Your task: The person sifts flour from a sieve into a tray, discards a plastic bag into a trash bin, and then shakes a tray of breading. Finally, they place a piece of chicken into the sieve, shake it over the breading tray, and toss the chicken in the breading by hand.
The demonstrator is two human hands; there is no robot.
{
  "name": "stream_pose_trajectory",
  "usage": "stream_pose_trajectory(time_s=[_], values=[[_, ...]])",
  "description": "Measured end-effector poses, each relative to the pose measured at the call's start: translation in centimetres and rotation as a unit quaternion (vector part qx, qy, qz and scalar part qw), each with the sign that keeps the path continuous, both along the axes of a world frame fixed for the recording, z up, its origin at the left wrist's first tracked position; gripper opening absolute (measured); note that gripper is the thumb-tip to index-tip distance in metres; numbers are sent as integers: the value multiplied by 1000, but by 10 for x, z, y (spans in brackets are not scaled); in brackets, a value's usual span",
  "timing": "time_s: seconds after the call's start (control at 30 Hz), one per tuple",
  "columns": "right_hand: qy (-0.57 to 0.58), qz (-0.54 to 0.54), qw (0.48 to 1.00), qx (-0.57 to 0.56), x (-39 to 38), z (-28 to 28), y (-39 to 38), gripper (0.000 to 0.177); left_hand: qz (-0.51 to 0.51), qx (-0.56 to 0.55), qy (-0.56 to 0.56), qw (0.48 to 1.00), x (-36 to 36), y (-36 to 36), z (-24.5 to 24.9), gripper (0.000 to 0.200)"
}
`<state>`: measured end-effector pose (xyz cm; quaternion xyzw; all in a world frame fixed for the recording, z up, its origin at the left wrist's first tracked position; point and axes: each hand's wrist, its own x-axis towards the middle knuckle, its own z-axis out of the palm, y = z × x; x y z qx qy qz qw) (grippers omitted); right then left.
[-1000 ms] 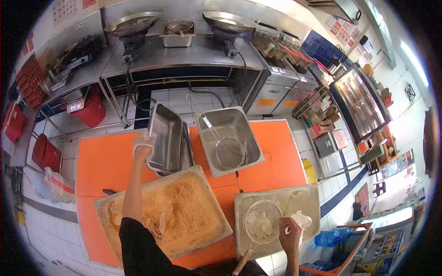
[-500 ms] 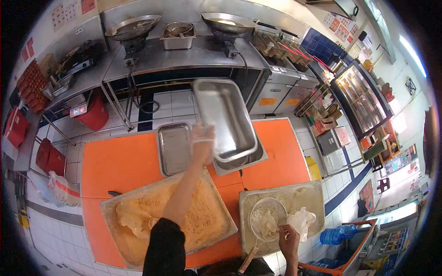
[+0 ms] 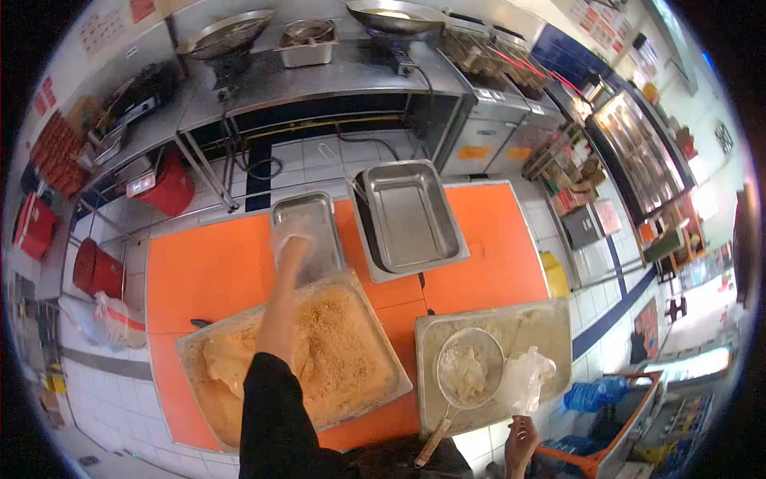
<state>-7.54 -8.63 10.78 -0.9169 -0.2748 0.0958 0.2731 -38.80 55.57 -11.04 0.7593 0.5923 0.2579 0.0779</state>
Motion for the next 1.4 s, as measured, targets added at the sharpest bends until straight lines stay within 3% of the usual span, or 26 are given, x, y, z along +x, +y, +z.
stream_pose_trajectory(time_s=[0.07, 0.13, 0.27, 0.33, 0.47, 0.53, 0.57, 0.63, 0.7, 0.73, 0.8, 0.83, 0.9, 0.93, 1.03, 1.17, 1.23, 1.27, 1.33, 1.4], values=[[3, -26, 1000, 6, -7, 10, -6, 16, 166, -180, 76, 967, -12, -48, 98, 24], [-11, -35, 999, -7, -7, 9, -14, 17, 219, -192, 85, 953, -50, -29, 30, 30], [-26, -41, 999, -5, -6, 5, -13, 16, 125, -297, 69, 944, -59, -19, -3, 35], [-5, -41, 999, 4, -14, 9, 7, 15, 56, -280, -21, 958, -53, -8, -19, 40], [-3, -15, 1000, 5, -21, 14, 29, 11, 35, -269, 38, 962, -22, 8, -24, 44], [-7, -14, 1000, -4, -23, 17, 29, 12, 98, -153, 38, 983, 14, -21, 49, 47], [-8, -21, 1000, -2, -22, 17, 27, 12, 90, -151, 37, 984, 31, -29, 75, 47], [0, -24, 1000, -6, -21, 14, 20, 12, -40, -68, -50, 996, 59, -35, 104, 51], [-7, -21, 1000, -15, -22, 15, 21, 12, -222, -116, -249, 936, 82, -8, 52, 55], [-16, -13, 1000, -18, -21, 16, 23, 12, -220, -117, -248, 936, 92, -16, 68, 55], [-22, -7, 1000, -8, -21, 16, 26, 12, -124, -221, -71, 965, 120, -41, 114, 57], [-30, -3, 1000, 1, -20, 17, 26, 12, -125, -220, -72, 965, 122, -36, 112, 57], [-26, -12, 1000, 0, -21, 21, 24, 12, -87, -328, -66, 938, 130, -19, 89, 57], [-20, -20, 1000, -2, -21, 23, 21, 12, -73, -193, -131, 970, 129, -16, 55, 53], [-20, -46, 999, 3, -20, 22, 2, 12, -98, -142, -132, 976, 115, -13, 49, 51], [-20, -82, 996, 22, -21, 26, -14, 11, -149, -127, -99, 976, 103, -14, 70, 50], [-38, -71, 997, 23, -16, 21, -25, 11, -114, -245, -12, 963, 105, 12, 47, 46], [-36, -79, 996, 24, -17, 28, -23, 10, -126, -243, -10, 962, 107, 7, 50, 46], [-35, -98, 994, 23, -14, 37, -25, 10, -161, -40, -20, 986, 104, -13, 65, 44], [-30, -108, 993, 41, -10, 40, -36, 10, -168, -75, -35, 982, 101, -27, 85, 44]])
